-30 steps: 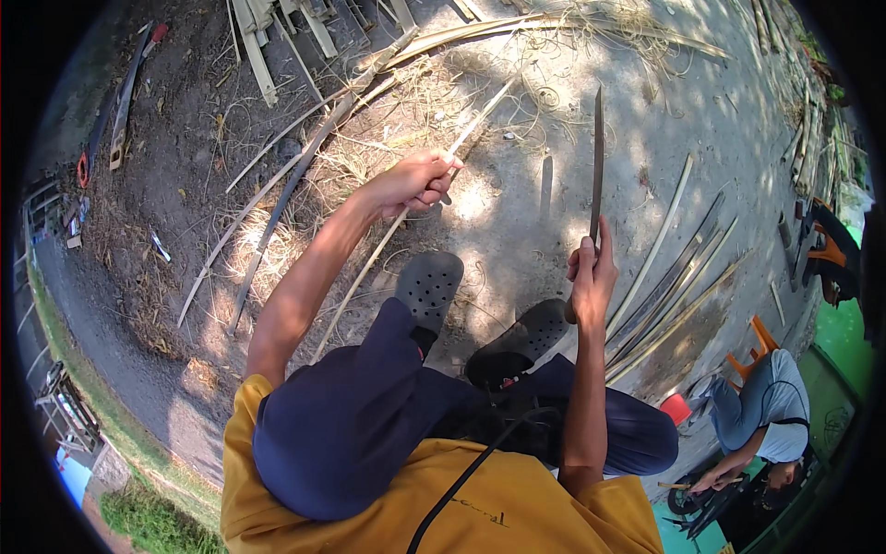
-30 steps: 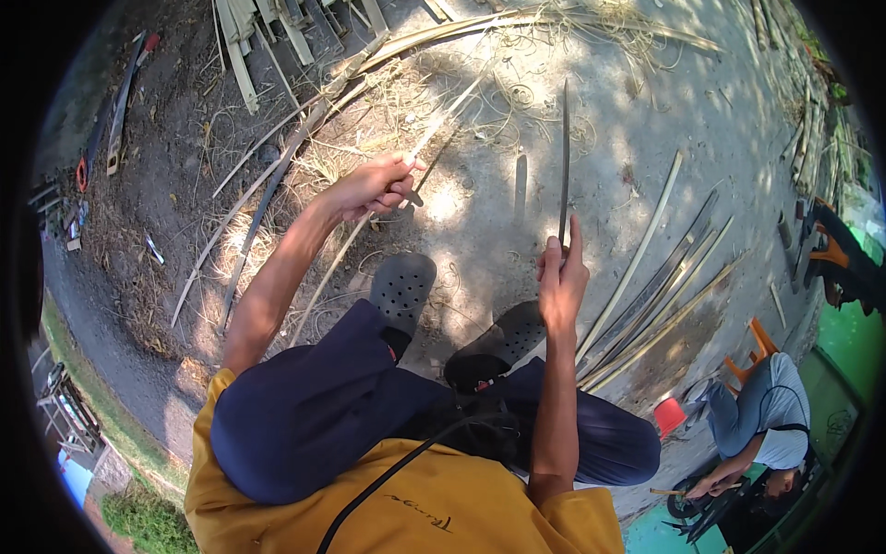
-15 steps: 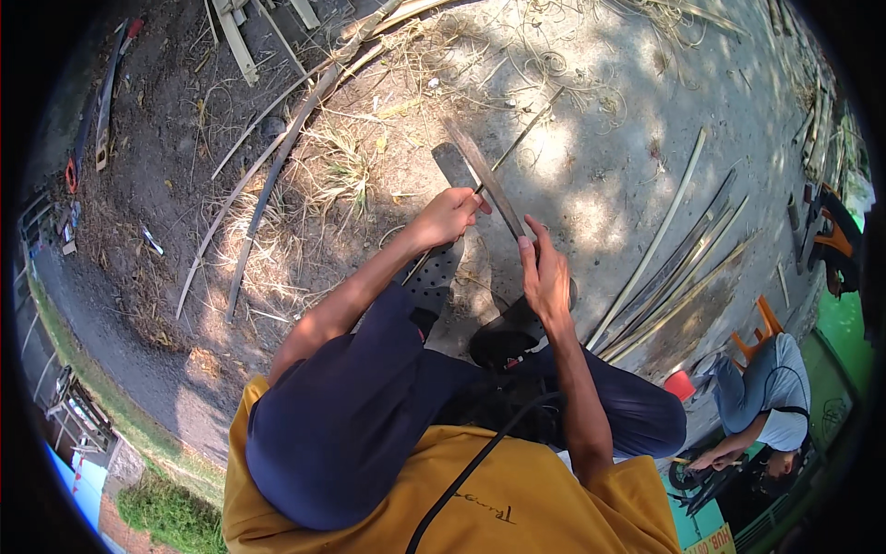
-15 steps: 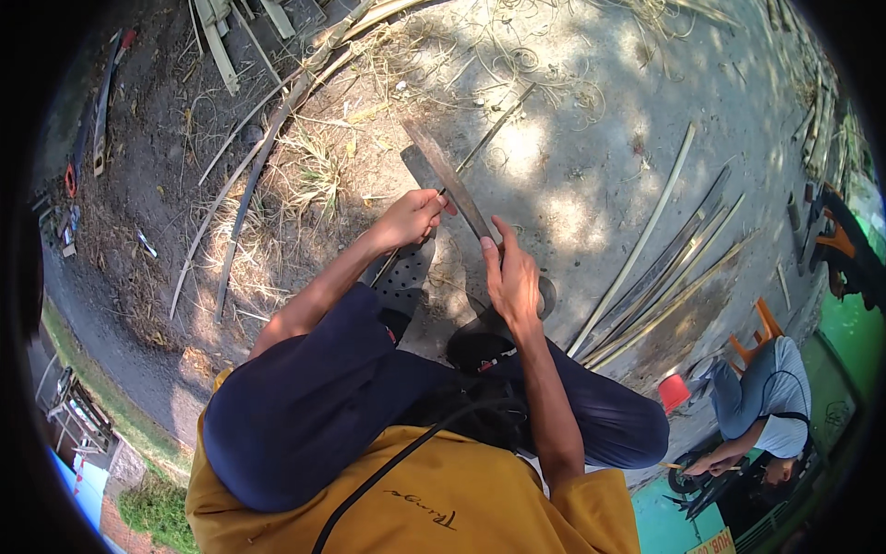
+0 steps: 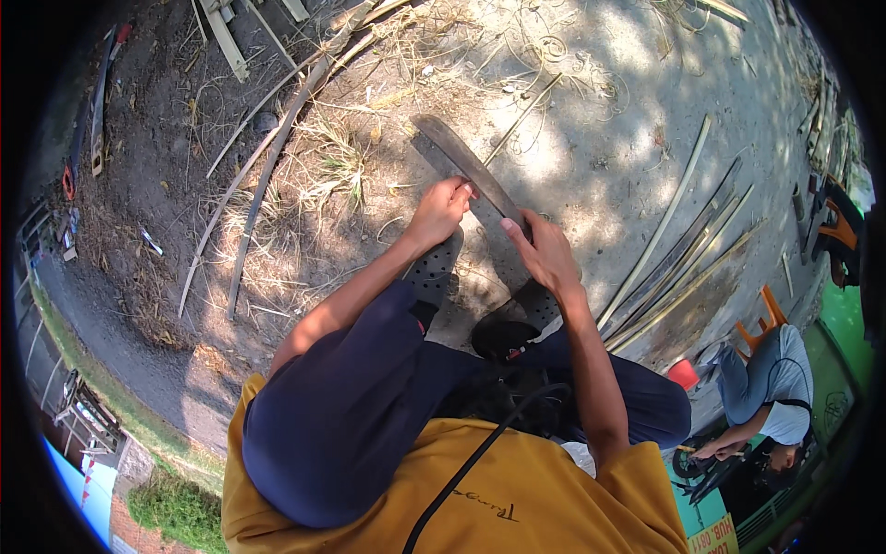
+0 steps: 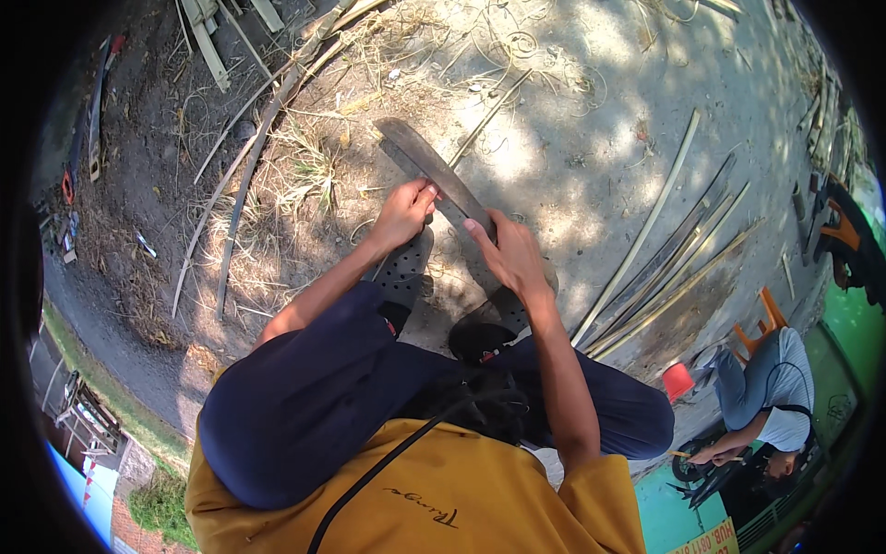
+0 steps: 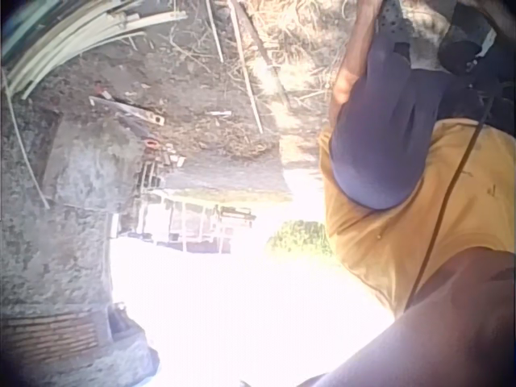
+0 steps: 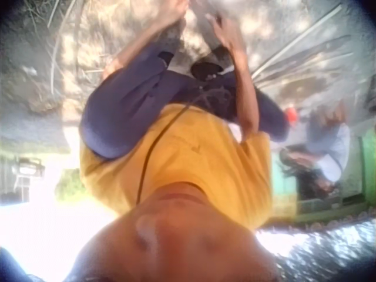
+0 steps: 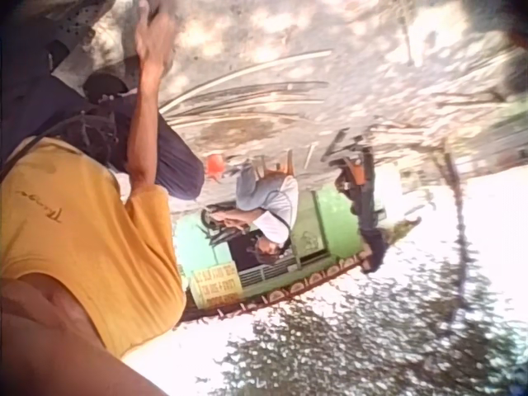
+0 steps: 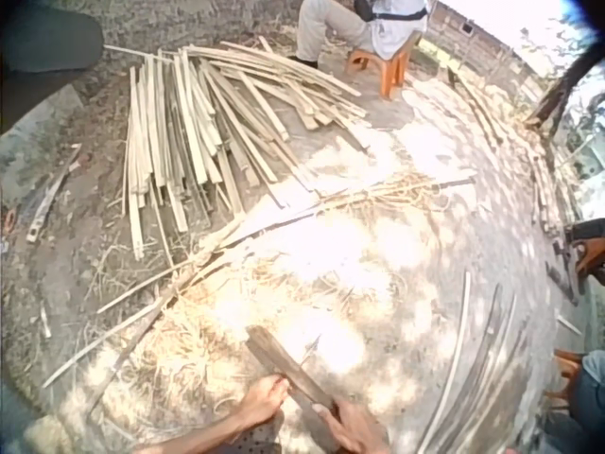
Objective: The person shaves a thin bamboo strip using a machete. They hold the bamboo strip in one hand and run the machete along its length multiple times to remove excess material and smooth it.
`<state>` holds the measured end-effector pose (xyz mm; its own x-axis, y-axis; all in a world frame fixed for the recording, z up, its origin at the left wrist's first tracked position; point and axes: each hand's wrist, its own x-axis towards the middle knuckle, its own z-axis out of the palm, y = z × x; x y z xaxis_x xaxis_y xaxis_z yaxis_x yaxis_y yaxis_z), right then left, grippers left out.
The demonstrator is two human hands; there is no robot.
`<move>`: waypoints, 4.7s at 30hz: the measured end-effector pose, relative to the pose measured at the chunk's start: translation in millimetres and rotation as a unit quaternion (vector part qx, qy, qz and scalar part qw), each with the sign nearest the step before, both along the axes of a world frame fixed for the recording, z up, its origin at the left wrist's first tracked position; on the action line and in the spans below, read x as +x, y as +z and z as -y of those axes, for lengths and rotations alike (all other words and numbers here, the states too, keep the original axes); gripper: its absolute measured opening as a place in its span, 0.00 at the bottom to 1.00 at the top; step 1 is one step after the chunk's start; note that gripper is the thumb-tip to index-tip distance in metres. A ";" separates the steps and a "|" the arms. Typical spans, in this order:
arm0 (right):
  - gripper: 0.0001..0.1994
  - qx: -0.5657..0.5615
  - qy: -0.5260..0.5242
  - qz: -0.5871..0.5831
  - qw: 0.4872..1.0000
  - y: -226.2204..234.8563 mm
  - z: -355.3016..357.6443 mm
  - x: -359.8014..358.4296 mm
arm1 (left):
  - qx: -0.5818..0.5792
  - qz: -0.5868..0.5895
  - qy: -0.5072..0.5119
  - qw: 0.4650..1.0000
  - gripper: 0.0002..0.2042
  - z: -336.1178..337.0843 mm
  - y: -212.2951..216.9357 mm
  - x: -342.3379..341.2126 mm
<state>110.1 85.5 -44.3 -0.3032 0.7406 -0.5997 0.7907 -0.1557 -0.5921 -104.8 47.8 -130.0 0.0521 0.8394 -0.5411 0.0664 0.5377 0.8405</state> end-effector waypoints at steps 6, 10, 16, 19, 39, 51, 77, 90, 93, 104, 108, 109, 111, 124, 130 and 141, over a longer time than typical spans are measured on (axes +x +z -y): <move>0.31 0.010 0.024 0.078 0.997 -7.0 7.7 -10.1 | 0.049 -0.094 0.010 0.994 0.14 1.0 5.7 7.2; 0.31 0.036 -0.019 0.061 0.997 -7.5 15.7 -12.0 | 0.088 -0.139 0.026 0.986 0.13 -1.9 17.4 10.8; 0.31 0.074 0.000 0.089 0.993 -16.0 8.5 -4.9 | 0.154 -0.180 0.013 0.971 0.11 2.3 15.0 9.3; 0.30 0.063 0.016 0.090 0.994 -17.6 6.8 -7.3 | 0.133 -0.206 -0.008 0.969 0.10 -0.2 19.9 9.0; 0.29 0.096 -0.037 0.057 0.993 -26.8 11.4 -16.4 | 0.170 -0.244 -0.027 0.954 0.06 -3.2 36.2 2.2; 0.27 0.199 -0.009 -0.006 0.980 -30.2 26.8 -16.2 | 0.243 -0.249 -0.052 0.936 0.09 -3.6 30.9 1.5; 0.26 0.133 -0.070 0.031 0.988 -34.2 -25.3 12.5 | 0.195 -0.231 -0.036 0.952 0.09 4.7 42.4 10.0; 0.24 0.182 -0.040 0.012 0.982 -31.5 -44.1 12.0 | 0.170 -0.212 -0.030 0.962 0.09 -7.6 61.7 4.9; 0.24 0.096 -0.100 -0.003 0.990 -18.7 -23.7 -10.5 | 0.170 -0.233 -0.025 0.957 0.08 -9.3 58.8 1.7; 0.26 0.152 -0.061 -0.002 0.986 -18.5 -25.4 -4.0 | 0.209 -0.236 -0.015 0.949 0.10 -8.6 61.7 2.7; 0.24 0.184 -0.037 -0.022 0.982 -21.8 -18.7 -0.3 | 0.237 -0.229 -0.012 0.944 0.09 -14.3 70.9 0.4; 0.24 0.187 -0.042 -0.014 0.981 -22.1 -29.9 3.3 | 0.229 -0.217 -0.016 0.949 0.09 -13.2 75.4 -1.4; 0.24 0.190 -0.083 0.020 0.978 -25.2 -59.1 14.6 | 0.217 -0.223 -0.028 0.950 0.09 -4.3 67.8 -2.4; 0.26 0.235 -0.079 0.019 0.969 -34.7 -72.3 28.7 | 0.180 -0.241 -0.062 0.952 0.09 -0.6 74.9 -5.0; 0.25 0.168 -0.083 -0.028 0.982 -26.9 -35.9 10.2 | 0.198 -0.242 -0.060 0.948 0.07 -8.8 90.7 -6.4; 0.24 0.202 -0.084 -0.026 0.976 -26.4 -46.4 10.2 | 0.216 -0.211 -0.012 0.953 0.09 0.7 87.7 -8.6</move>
